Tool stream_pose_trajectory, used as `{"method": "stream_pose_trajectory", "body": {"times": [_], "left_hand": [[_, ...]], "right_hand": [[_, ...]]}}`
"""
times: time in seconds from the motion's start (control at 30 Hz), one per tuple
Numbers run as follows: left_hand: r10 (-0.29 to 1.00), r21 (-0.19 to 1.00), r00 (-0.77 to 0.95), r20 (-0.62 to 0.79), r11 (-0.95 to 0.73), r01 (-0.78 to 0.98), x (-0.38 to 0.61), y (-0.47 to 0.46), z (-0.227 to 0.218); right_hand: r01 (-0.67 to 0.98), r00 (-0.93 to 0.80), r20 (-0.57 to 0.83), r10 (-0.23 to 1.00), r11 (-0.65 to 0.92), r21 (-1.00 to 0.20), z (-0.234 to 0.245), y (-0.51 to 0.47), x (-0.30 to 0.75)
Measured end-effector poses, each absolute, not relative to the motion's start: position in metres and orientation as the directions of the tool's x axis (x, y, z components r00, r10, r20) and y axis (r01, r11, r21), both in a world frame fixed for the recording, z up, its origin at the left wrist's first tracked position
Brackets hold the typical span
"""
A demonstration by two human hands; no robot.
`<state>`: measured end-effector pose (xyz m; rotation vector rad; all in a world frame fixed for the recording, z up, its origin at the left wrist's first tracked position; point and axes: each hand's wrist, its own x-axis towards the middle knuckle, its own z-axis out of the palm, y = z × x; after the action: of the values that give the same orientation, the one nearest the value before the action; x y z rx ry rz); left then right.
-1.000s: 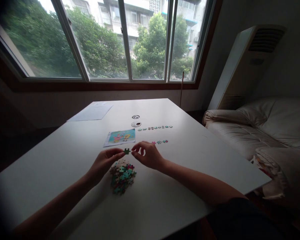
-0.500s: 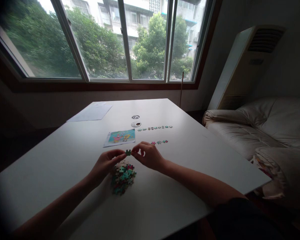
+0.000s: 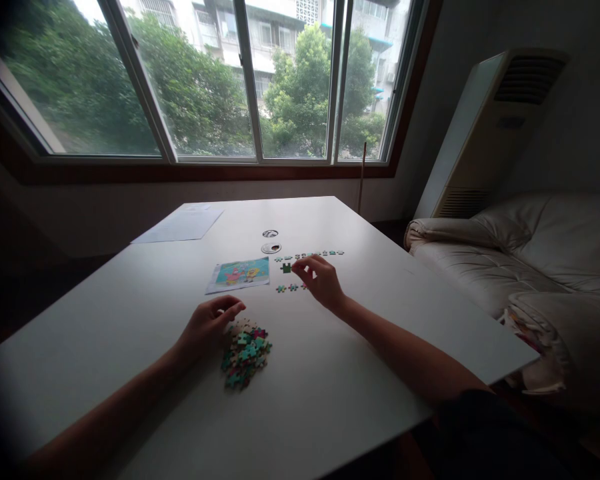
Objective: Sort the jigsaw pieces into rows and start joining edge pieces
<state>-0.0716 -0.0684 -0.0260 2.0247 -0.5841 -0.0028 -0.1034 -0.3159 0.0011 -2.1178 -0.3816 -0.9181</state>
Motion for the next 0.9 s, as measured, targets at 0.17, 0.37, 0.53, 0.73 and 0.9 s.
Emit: {"method": "stream_pose_trajectory", "body": {"times": [0.17, 0.37, 0.53, 0.73, 0.9], "left_hand": [[-0.398, 0.813, 0.884, 0.246, -0.412, -0.412, -0.0744, -0.0701, -0.0222], [-0.398, 0.814, 0.883, 0.249, -0.408, -0.414, -0.0737, -0.0695, -0.0231], [-0.405, 0.811, 0.879, 0.250, -0.408, -0.418, -0.0698, -0.0688, -0.0270], [-0.403, 0.806, 0.879, 0.256, -0.413, -0.424, -0.0682, -0.0679, -0.0295], [-0.397, 0.805, 0.880, 0.259, -0.415, -0.424, -0.0702, -0.0686, -0.0272]], "right_hand": [[0.548, 0.692, 0.721, -0.019, -0.636, -0.543, -0.0014, -0.3146, -0.1041], [0.560, 0.680, 0.733, -0.015, -0.634, -0.533, -0.0002, -0.3131, -0.1045], [0.584, 0.652, 0.758, -0.007, -0.634, -0.508, -0.0007, -0.3137, -0.1038], [0.591, 0.646, 0.763, 0.004, -0.634, -0.498, -0.0023, -0.3147, -0.1027], [0.598, 0.652, 0.758, 0.023, -0.630, -0.496, -0.0039, -0.3155, -0.1012]]}}
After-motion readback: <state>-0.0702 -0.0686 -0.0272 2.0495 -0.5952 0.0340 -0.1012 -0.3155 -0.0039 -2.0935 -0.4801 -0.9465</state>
